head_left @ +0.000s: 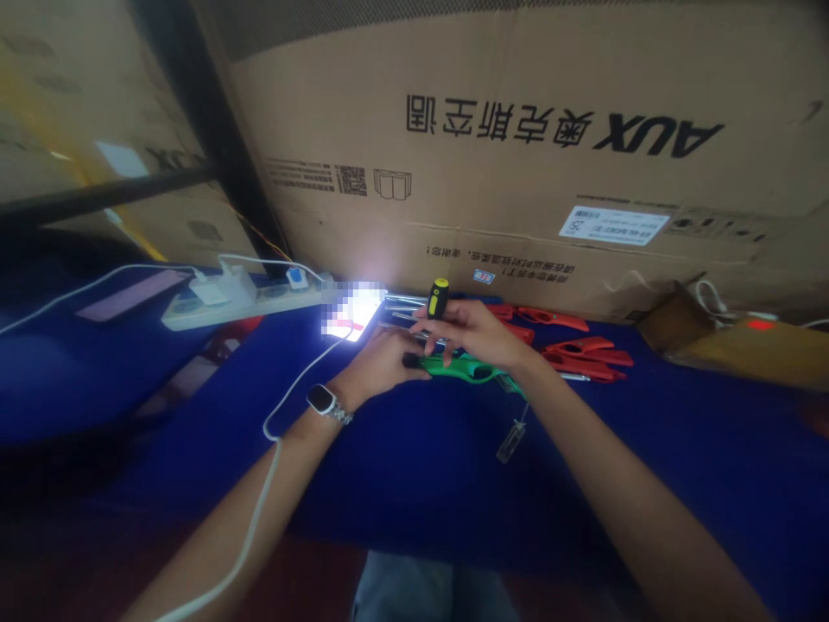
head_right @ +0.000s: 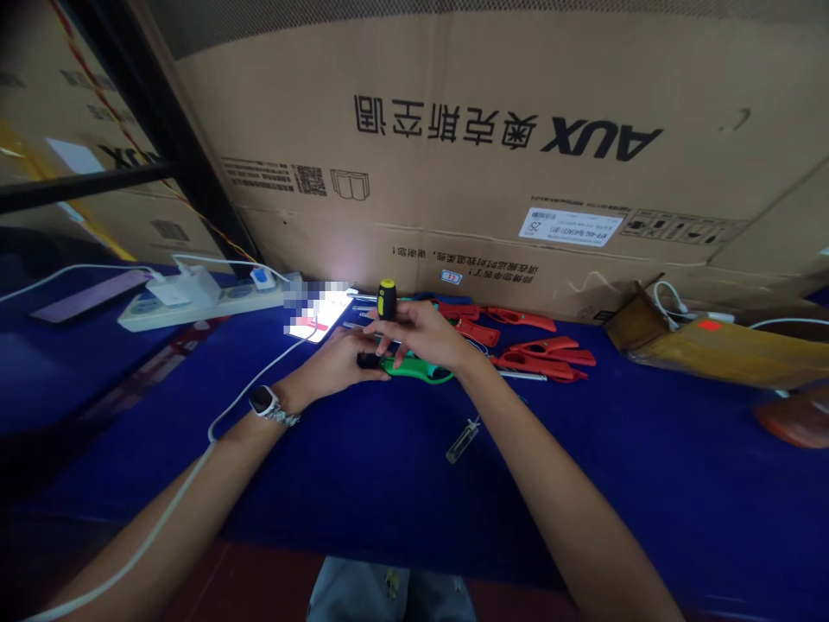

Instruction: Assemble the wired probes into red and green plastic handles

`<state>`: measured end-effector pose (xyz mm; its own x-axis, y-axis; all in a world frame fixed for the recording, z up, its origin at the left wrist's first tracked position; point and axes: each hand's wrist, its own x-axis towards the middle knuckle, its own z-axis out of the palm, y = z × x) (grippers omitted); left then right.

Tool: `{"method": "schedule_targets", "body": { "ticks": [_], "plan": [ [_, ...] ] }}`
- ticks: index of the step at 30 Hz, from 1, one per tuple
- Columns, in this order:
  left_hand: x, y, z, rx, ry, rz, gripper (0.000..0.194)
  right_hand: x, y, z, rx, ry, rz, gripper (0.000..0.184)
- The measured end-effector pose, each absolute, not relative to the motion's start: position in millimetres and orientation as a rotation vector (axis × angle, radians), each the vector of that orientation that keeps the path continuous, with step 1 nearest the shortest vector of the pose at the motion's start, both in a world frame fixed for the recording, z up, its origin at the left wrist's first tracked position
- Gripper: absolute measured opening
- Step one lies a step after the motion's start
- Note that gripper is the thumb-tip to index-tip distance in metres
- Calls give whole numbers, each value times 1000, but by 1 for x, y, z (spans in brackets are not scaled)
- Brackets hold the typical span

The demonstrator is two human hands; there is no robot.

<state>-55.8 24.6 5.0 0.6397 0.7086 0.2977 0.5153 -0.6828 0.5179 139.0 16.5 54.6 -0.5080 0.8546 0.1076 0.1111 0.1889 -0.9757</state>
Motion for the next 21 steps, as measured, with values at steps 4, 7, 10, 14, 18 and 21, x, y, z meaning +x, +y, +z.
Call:
{"method": "schedule_targets", "body": {
  "ticks": [4,7,10,14,18,21],
  "plan": [
    [-55,25,3,2564,981,668,21,130,19,44,-1065,-1737,1099,33],
    [-56,26,0,2557,993,696,23,117,20,32,-1133,-1687,702,27],
    [-56,26,0,2549,947,700,21,110,18,28,-1144,-1641,661,24],
    [-56,26,1,2552,933,714,23,119,12,40,-1057,-1600,1068,40],
    [-56,25,2,2565,932,701,20,134,7,55,-949,-1721,1311,36],
    [-56,25,0,2593,979,691,22,134,8,51,-935,-1746,1212,31]
  ]
}}
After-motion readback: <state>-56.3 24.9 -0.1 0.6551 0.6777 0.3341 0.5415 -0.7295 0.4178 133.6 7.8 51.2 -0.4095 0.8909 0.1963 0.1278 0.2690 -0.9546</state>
